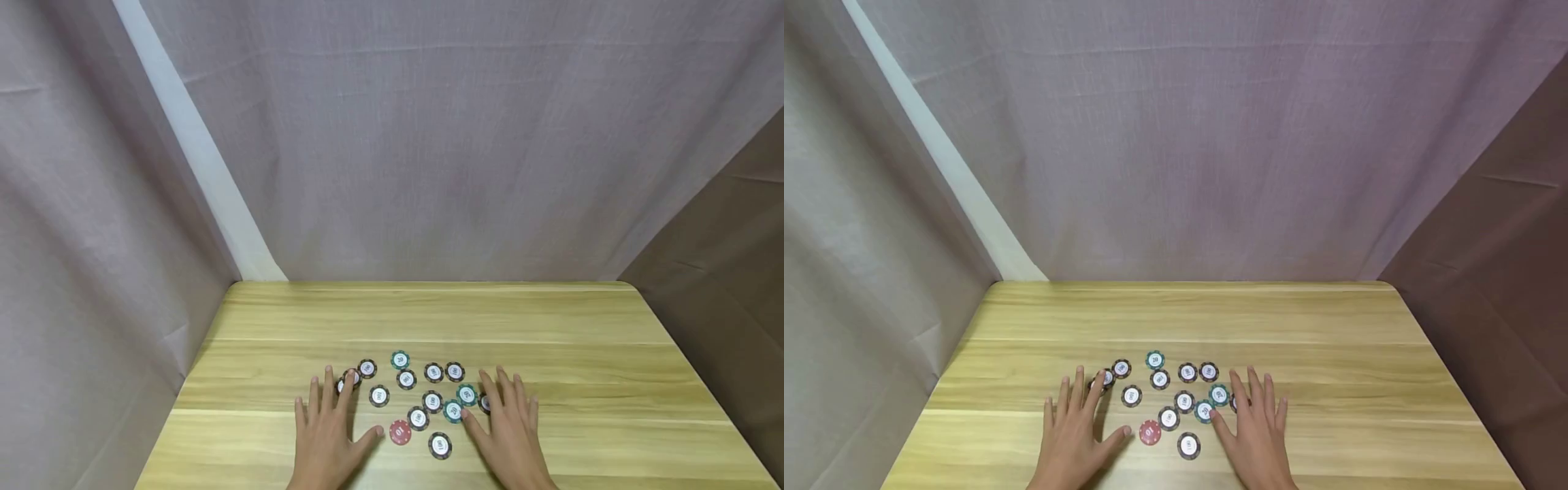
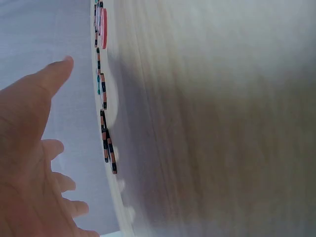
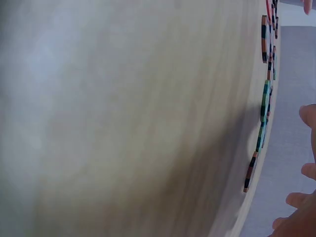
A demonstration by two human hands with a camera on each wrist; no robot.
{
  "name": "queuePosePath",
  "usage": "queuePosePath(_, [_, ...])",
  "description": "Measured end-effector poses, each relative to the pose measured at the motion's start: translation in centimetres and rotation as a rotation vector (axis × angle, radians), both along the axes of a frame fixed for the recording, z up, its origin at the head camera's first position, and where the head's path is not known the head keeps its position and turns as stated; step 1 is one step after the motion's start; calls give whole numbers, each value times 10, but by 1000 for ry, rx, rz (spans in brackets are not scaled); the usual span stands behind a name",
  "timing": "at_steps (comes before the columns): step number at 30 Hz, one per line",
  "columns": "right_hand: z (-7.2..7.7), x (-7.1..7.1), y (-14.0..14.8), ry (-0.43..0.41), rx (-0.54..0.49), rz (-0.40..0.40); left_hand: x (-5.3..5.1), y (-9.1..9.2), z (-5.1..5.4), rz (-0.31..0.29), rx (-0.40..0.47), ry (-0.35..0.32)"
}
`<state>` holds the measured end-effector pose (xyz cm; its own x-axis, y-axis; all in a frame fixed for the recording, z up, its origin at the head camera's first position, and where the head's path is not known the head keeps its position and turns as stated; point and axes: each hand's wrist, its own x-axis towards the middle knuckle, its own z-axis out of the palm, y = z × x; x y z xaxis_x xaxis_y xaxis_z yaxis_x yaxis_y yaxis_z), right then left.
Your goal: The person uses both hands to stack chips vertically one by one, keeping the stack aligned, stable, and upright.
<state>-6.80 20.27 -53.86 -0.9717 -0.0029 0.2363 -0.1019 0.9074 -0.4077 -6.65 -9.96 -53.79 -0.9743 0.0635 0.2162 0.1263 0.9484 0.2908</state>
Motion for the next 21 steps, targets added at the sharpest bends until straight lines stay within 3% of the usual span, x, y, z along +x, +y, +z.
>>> queuePosePath(7, [-2,2,0,-47,-27,-10,1,2,-2,4,41,-16])
queuePosePath(14, [-3,5,-1,35,-59,21,1,5,-1,-3,55,-51])
queuePosePath(21, [-3,6,-4,86,-99,27,2,9,0,-14,68,-24])
